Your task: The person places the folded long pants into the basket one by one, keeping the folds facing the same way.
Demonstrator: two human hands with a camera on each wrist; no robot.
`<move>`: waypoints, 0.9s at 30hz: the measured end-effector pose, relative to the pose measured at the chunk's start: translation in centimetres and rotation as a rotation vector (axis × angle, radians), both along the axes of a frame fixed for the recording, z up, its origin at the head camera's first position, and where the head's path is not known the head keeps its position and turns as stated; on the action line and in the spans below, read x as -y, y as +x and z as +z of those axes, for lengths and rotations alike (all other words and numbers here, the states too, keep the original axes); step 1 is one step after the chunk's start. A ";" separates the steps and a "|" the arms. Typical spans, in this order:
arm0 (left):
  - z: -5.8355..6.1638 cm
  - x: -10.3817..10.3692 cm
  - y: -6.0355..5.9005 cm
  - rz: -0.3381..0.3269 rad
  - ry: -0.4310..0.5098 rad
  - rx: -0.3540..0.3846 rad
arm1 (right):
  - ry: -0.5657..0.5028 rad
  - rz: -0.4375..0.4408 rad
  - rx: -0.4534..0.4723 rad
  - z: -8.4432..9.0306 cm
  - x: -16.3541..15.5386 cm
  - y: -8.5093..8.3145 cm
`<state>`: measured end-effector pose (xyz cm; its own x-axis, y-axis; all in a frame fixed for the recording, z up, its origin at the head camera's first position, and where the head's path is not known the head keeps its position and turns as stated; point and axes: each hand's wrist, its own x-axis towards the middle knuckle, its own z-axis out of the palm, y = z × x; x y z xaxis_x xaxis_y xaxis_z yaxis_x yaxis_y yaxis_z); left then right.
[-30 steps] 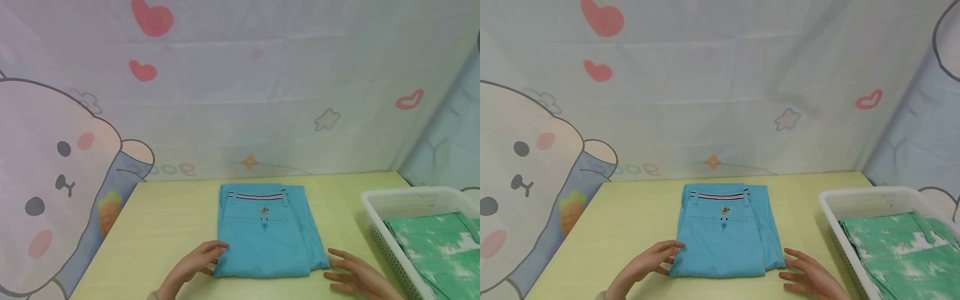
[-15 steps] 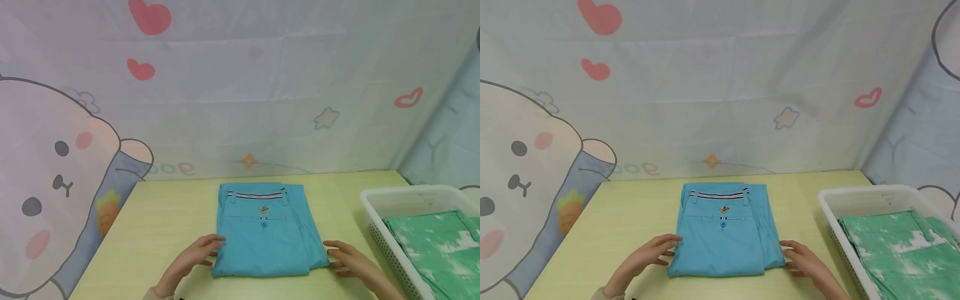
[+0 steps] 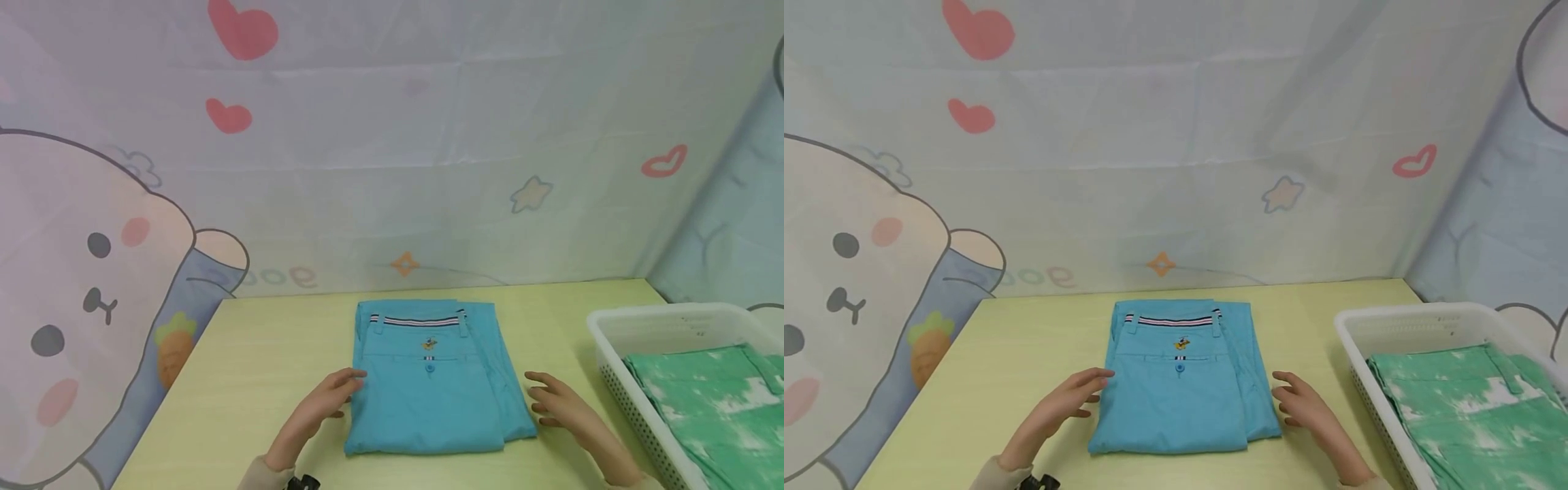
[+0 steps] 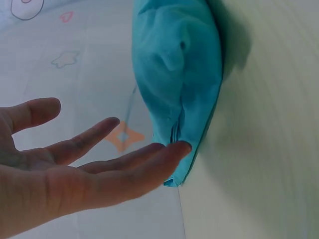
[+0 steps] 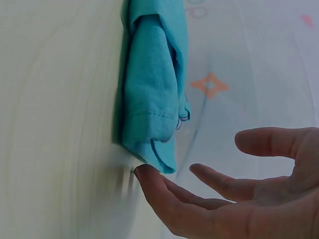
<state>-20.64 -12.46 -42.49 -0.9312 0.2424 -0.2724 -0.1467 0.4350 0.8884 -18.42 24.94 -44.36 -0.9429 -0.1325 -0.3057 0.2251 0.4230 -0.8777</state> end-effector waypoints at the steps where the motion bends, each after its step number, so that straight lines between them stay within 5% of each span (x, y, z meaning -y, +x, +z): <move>1: -0.1 -0.1 -0.1 0.013 -0.004 -0.001 | -0.003 -0.002 -0.002 0.0 0.1 -0.2; 15: -0.8 -0.9 -1.4 0.174 0.000 -0.002 | -0.004 -0.033 0.026 -0.1 1.3 -1.8; 27: -1.1 -0.9 -2.0 0.169 0.088 0.001 | -0.037 -0.058 -0.016 -0.8 1.5 -2.8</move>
